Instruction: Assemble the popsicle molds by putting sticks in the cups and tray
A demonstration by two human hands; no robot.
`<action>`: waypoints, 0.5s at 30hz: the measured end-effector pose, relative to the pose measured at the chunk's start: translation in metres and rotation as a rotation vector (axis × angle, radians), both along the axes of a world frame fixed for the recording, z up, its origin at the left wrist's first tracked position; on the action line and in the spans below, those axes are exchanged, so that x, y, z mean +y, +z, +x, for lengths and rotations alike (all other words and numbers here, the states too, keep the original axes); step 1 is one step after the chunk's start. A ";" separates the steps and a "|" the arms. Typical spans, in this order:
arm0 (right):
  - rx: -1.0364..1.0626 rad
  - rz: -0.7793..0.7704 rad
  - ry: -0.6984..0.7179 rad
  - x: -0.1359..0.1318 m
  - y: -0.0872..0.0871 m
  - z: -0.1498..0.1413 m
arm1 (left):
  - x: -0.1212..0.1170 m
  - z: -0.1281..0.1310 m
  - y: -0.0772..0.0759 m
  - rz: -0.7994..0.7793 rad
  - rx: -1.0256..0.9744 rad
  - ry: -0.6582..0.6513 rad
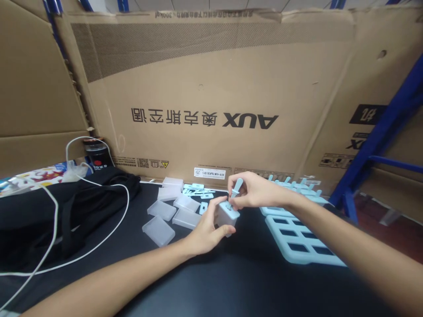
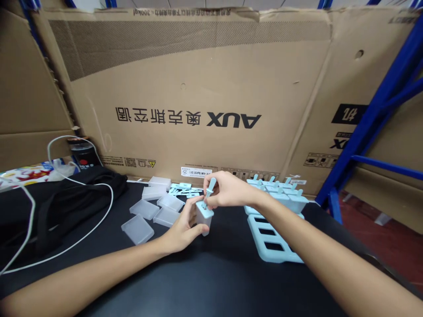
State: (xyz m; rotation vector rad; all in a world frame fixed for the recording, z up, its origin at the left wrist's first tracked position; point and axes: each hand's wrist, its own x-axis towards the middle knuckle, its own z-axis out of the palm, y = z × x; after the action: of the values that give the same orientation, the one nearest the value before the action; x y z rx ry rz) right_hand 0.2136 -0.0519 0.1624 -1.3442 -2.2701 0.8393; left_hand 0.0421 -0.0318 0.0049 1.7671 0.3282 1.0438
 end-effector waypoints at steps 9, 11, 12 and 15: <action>-0.249 0.109 0.074 0.001 0.002 0.006 | -0.003 0.000 0.004 -0.045 -0.017 -0.020; -0.281 0.113 0.089 0.000 0.001 0.008 | -0.006 -0.001 0.007 -0.067 -0.020 -0.038; -0.305 0.124 0.088 0.000 0.000 0.008 | -0.006 -0.001 0.008 -0.073 -0.024 -0.040; -0.372 0.148 0.096 -0.001 -0.001 0.005 | -0.008 0.000 0.007 -0.073 -0.044 -0.033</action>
State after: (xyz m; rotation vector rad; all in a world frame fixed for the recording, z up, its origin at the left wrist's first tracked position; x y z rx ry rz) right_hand 0.2188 -0.0531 0.1613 -1.4285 -2.6365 0.4645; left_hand 0.0423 -0.0393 0.0123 1.6772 0.3053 1.0333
